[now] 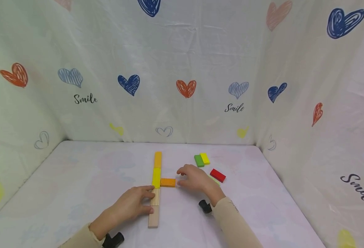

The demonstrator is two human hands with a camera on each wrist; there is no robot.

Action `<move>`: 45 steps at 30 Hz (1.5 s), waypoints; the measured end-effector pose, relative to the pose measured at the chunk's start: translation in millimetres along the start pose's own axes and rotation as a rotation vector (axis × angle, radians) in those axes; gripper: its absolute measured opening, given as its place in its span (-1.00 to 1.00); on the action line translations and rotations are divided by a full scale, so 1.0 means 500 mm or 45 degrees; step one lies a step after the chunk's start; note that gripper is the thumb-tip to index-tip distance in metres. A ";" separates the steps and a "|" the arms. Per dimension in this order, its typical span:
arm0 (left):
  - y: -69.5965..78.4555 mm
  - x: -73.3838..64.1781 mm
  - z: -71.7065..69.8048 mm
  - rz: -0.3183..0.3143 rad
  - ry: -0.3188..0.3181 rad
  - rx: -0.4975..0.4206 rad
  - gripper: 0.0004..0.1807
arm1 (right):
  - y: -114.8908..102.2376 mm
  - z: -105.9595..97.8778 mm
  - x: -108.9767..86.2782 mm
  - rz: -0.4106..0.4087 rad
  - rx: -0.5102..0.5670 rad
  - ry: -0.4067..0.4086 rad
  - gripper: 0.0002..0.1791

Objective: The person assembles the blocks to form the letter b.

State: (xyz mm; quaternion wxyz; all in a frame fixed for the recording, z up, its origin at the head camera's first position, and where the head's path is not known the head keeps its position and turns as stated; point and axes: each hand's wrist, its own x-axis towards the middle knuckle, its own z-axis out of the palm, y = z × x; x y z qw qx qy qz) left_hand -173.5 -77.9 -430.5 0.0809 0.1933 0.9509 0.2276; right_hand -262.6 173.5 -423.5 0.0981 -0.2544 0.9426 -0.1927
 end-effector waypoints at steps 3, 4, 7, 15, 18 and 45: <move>-0.002 0.001 0.000 -0.002 0.001 0.001 -0.43 | 0.016 -0.010 -0.016 0.016 0.004 0.018 -0.58; -0.002 0.001 0.001 -0.002 0.001 -0.003 -0.43 | 0.022 -0.013 -0.021 0.021 0.008 0.022 -0.57; -0.003 0.000 0.002 -0.012 -0.007 -0.022 -0.43 | 0.040 -0.018 -0.036 0.030 0.023 0.049 -0.57; -0.002 -0.003 0.000 -0.023 -0.013 -0.019 -0.43 | 0.081 -0.022 -0.069 0.036 -0.047 0.159 -0.59; -0.002 -0.003 -0.001 -0.021 -0.012 -0.017 -0.44 | 0.092 -0.025 -0.077 0.045 -0.082 0.186 -0.59; -0.004 -0.001 0.000 -0.036 -0.024 -0.018 -0.43 | 0.148 -0.033 -0.097 0.051 -0.136 0.250 -0.63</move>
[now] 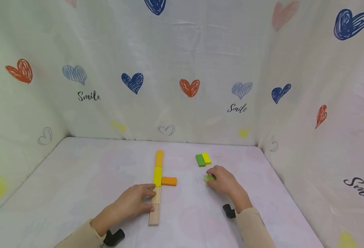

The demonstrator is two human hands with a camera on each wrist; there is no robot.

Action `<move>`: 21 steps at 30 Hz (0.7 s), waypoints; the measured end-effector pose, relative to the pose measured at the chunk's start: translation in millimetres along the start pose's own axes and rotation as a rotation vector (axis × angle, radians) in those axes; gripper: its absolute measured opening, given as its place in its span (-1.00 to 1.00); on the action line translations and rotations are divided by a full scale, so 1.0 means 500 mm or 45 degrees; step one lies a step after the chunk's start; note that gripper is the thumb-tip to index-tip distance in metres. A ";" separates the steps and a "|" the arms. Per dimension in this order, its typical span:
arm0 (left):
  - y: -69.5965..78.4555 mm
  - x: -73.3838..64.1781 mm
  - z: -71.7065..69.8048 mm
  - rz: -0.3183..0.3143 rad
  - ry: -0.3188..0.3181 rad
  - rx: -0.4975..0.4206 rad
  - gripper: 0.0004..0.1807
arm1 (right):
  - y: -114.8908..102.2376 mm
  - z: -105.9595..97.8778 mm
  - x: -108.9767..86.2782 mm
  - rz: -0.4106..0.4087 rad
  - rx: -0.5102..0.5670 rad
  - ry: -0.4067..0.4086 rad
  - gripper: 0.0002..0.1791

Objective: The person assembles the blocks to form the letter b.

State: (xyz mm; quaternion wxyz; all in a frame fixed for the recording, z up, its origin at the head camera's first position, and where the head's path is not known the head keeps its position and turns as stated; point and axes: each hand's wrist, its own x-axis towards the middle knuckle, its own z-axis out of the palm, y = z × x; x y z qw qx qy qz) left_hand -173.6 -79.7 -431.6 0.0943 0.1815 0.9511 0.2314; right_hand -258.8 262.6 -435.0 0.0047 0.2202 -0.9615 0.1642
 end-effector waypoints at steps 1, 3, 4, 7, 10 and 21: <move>0.001 0.001 0.000 -0.008 -0.003 0.001 -0.43 | 0.001 -0.001 0.000 0.004 0.001 0.003 -0.63; 0.001 0.002 -0.001 -0.021 -0.011 -0.001 -0.42 | 0.003 -0.002 -0.001 0.008 0.003 0.003 -0.63; 0.002 0.003 -0.001 -0.024 -0.013 -0.002 -0.42 | 0.004 -0.003 -0.001 0.014 0.007 0.000 -0.63; 0.001 0.003 -0.001 -0.029 -0.015 -0.009 -0.42 | 0.004 -0.006 -0.003 0.027 0.012 -0.016 -0.63; -0.001 0.001 0.001 -0.017 -0.004 -0.010 -0.43 | 0.005 -0.006 -0.004 0.057 0.013 -0.034 -0.64; -0.001 0.003 0.003 -0.016 -0.008 -0.007 -0.43 | 0.003 -0.010 -0.005 0.095 0.028 -0.080 -0.64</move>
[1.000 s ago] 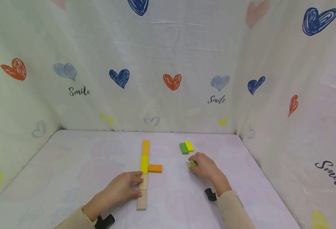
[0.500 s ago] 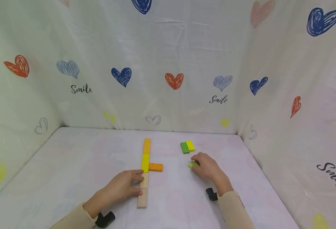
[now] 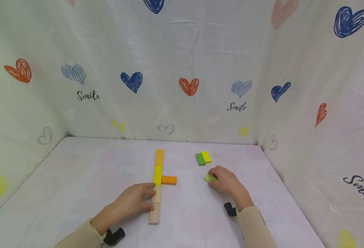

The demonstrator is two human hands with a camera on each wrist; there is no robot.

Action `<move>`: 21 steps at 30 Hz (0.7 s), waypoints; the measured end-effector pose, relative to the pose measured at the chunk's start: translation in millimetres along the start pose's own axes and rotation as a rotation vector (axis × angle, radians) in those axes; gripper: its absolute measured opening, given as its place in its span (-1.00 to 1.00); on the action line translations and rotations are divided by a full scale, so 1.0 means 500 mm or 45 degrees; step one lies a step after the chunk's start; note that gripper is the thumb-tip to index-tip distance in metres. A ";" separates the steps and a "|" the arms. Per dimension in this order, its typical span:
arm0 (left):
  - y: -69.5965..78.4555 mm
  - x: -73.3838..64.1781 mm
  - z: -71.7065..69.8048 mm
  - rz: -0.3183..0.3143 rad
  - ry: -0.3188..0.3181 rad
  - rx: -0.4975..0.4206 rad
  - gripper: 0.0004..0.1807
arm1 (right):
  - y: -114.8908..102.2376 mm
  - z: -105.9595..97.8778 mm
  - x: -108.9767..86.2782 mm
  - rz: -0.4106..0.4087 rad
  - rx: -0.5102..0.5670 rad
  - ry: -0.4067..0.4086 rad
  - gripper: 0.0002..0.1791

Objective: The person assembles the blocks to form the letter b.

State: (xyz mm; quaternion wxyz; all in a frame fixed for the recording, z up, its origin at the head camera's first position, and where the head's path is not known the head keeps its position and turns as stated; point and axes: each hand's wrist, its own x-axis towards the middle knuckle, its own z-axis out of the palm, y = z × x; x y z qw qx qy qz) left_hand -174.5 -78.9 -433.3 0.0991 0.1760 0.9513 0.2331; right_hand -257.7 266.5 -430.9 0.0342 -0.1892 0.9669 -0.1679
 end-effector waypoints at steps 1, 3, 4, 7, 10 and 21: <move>0.000 0.000 0.000 0.005 0.002 0.003 -0.43 | 0.000 0.000 0.000 0.004 -0.003 -0.003 -0.63; -0.001 0.000 -0.001 0.017 0.006 0.008 -0.43 | 0.000 0.000 0.001 0.002 -0.007 -0.009 -0.63; -0.001 0.000 -0.001 0.023 0.010 0.011 -0.43 | 0.000 -0.001 0.001 0.001 -0.006 -0.012 -0.63; -0.001 -0.001 -0.003 0.038 0.019 0.011 -0.43 | 0.000 0.000 0.001 -0.002 -0.007 -0.018 -0.63; 0.001 -0.003 -0.004 0.039 0.021 0.003 -0.43 | -0.001 0.002 0.003 0.004 -0.003 -0.024 -0.63; 0.000 -0.004 -0.005 0.059 0.031 0.003 -0.43 | -0.019 0.014 0.006 0.021 0.051 -0.045 -0.61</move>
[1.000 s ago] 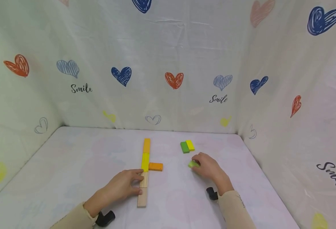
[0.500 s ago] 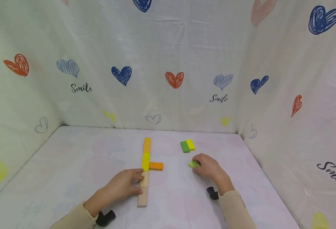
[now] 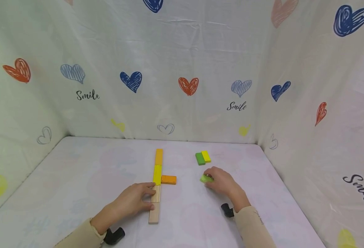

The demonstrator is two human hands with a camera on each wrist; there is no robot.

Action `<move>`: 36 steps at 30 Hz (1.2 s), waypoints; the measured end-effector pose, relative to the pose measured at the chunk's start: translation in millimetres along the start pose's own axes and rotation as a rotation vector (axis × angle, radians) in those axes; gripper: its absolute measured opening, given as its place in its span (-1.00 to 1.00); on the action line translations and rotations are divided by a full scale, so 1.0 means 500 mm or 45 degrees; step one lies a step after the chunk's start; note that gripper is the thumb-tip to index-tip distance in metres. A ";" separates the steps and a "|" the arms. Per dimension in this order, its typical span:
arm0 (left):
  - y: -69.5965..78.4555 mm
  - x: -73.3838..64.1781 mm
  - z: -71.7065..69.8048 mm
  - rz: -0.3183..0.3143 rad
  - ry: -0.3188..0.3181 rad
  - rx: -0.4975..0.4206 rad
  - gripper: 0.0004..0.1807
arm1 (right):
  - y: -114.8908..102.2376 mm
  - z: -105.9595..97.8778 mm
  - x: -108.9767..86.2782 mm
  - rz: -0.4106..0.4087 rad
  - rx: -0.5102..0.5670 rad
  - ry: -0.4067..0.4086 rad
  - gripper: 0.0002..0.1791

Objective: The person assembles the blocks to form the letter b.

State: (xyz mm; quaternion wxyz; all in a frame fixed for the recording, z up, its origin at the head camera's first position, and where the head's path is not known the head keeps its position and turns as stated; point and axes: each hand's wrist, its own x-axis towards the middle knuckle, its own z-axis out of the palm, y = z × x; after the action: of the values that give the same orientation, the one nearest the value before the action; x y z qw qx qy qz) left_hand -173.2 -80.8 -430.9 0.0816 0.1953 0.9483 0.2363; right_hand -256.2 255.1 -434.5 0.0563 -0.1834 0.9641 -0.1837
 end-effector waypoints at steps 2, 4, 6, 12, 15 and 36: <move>0.000 0.000 0.000 0.003 -0.002 -0.001 -0.43 | -0.005 0.002 0.000 -0.004 0.011 -0.005 -0.61; 0.000 0.000 0.000 0.006 -0.001 -0.001 -0.43 | -0.008 0.004 0.000 -0.015 0.015 -0.007 -0.61; 0.001 0.000 -0.001 0.008 -0.002 -0.002 -0.43 | -0.011 0.005 0.000 -0.032 0.014 -0.005 -0.62; 0.003 0.000 -0.004 -0.006 -0.010 -0.004 -0.43 | -0.021 0.011 0.002 -0.090 0.014 0.003 -0.62; 0.004 0.000 -0.004 -0.014 -0.015 -0.004 -0.43 | -0.027 0.013 0.001 -0.092 0.005 0.008 -0.62; 0.003 0.001 -0.003 -0.018 -0.022 -0.003 -0.42 | -0.070 0.027 0.003 -0.078 0.076 -0.093 -0.58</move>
State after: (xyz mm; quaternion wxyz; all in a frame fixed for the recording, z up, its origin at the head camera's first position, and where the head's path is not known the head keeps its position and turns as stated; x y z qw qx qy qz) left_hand -173.3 -79.9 -429.0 0.0918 0.1906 0.9486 0.2352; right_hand -243.6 219.6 -434.0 0.0912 -0.2176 0.9494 -0.2072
